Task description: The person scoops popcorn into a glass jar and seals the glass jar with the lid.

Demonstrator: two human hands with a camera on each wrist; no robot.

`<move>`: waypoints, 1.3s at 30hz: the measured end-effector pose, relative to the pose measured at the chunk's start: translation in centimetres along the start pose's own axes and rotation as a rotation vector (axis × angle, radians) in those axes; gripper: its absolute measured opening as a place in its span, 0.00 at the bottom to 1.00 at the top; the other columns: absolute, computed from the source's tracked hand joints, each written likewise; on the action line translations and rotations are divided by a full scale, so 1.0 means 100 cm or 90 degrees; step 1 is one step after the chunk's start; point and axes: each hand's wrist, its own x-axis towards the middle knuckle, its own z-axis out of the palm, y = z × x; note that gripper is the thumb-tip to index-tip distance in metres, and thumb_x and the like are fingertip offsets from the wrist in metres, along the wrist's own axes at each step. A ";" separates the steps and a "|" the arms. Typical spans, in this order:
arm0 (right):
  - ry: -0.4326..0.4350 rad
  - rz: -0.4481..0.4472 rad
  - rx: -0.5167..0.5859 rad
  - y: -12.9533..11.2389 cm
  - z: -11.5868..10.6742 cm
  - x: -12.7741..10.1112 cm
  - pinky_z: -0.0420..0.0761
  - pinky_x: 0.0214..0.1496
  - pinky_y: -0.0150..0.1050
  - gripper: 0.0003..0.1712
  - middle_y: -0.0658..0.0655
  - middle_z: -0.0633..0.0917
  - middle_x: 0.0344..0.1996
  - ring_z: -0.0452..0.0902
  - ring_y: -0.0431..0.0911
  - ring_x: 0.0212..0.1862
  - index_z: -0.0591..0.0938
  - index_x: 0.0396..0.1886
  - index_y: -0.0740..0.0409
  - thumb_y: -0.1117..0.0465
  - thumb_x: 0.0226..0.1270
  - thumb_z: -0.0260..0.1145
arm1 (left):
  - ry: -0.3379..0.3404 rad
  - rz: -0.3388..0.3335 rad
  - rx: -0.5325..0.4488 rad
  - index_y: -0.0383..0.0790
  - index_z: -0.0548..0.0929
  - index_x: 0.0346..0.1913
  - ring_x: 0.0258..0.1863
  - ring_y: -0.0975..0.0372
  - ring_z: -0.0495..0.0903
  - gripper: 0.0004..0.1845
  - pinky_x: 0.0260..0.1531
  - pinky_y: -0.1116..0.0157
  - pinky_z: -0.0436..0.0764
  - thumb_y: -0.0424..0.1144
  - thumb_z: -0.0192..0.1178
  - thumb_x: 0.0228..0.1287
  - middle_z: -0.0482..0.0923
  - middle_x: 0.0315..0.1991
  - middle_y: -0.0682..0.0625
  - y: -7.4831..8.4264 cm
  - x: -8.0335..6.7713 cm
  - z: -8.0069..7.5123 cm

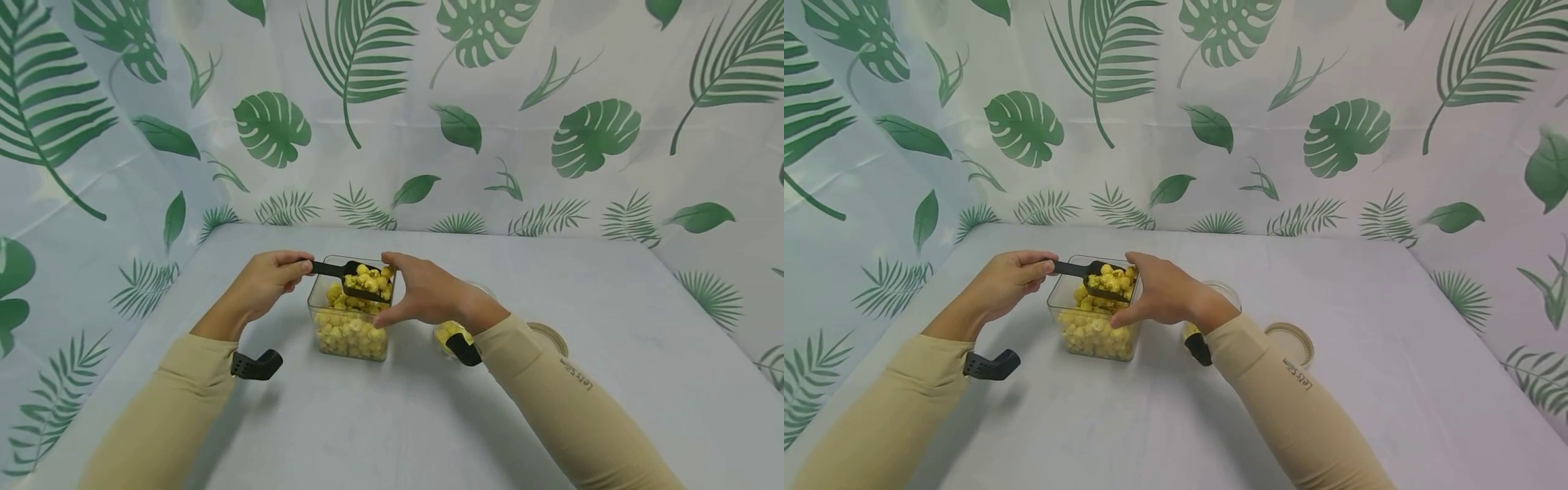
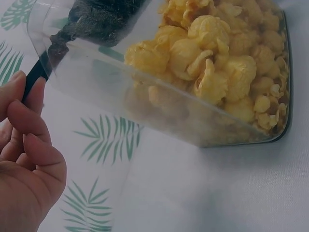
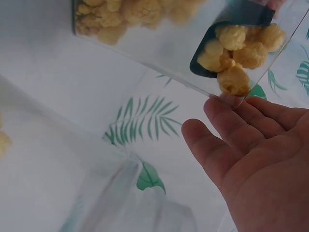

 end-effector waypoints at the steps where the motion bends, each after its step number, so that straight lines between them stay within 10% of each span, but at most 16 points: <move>1: 0.000 0.000 -0.001 0.000 0.000 0.000 0.59 0.73 0.54 0.65 0.60 0.60 0.76 0.56 0.55 0.75 0.52 0.80 0.61 0.42 0.53 0.80 | -0.001 0.002 0.001 0.26 0.73 0.66 0.34 0.60 0.69 0.22 0.36 0.67 0.72 0.38 0.54 0.78 0.74 0.41 0.45 0.000 -0.001 -0.001; 39: -0.006 0.005 -0.006 -0.001 0.000 0.000 0.58 0.73 0.55 0.64 0.59 0.58 0.77 0.54 0.55 0.76 0.52 0.80 0.60 0.43 0.55 0.79 | 0.014 0.009 -0.036 0.23 0.72 0.65 0.33 0.62 0.69 0.21 0.34 0.68 0.72 0.35 0.53 0.78 0.75 0.40 0.47 -0.006 -0.004 0.000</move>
